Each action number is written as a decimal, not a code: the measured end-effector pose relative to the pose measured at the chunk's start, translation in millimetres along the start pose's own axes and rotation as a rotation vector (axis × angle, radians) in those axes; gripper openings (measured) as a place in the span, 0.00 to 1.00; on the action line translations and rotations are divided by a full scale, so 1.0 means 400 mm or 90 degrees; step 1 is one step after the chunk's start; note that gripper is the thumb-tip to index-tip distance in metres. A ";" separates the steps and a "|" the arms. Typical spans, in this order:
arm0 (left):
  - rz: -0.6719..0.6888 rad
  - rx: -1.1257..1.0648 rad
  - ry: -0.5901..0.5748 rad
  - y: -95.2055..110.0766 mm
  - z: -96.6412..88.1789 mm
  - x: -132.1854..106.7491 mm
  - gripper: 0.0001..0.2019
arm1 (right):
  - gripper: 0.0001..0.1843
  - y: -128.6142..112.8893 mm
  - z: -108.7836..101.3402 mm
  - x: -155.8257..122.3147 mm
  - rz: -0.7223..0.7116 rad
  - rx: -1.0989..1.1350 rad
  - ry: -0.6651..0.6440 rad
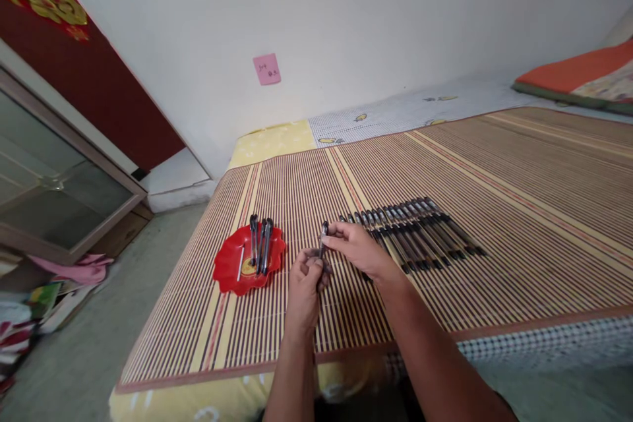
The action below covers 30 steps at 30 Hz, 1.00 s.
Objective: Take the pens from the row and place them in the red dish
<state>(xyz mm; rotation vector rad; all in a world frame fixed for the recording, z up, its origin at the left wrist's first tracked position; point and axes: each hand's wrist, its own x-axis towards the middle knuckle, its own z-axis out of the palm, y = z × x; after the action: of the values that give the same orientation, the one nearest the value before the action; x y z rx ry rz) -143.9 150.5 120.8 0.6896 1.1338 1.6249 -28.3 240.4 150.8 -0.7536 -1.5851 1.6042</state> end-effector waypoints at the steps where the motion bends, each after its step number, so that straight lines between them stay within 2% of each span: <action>1: 0.002 -0.002 0.001 0.001 0.000 0.000 0.15 | 0.11 -0.002 0.002 0.000 -0.001 -0.006 -0.005; 11: 0.021 0.060 0.010 -0.011 -0.005 0.007 0.14 | 0.12 0.012 -0.012 0.003 0.010 -0.042 -0.002; 15: 0.100 0.187 0.044 -0.008 -0.014 0.006 0.09 | 0.14 0.011 -0.019 0.003 0.005 -0.029 0.007; 19: 0.180 0.299 0.082 0.032 -0.033 -0.006 0.10 | 0.15 0.003 -0.024 0.002 0.012 0.004 0.020; 22: 0.205 0.358 0.146 0.089 -0.083 -0.005 0.14 | 0.16 -0.002 -0.031 0.001 0.021 0.025 0.018; 26: 0.255 0.399 0.335 0.176 -0.208 0.040 0.18 | 0.16 -0.007 -0.047 -0.003 0.017 0.014 0.028; 28: 0.239 0.462 0.374 0.214 -0.274 0.081 0.17 | 0.15 -0.009 -0.052 -0.004 0.015 0.005 0.042; 30: 0.193 0.580 0.382 0.243 -0.326 0.126 0.16 | 0.14 -0.010 -0.053 -0.004 0.017 -0.002 0.057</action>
<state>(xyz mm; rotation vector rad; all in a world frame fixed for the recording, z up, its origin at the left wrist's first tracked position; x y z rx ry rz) -311.1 146.3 153.1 0.9996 2.3674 1.5571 -9.4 250.6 153.5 -0.8397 -1.5195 1.5648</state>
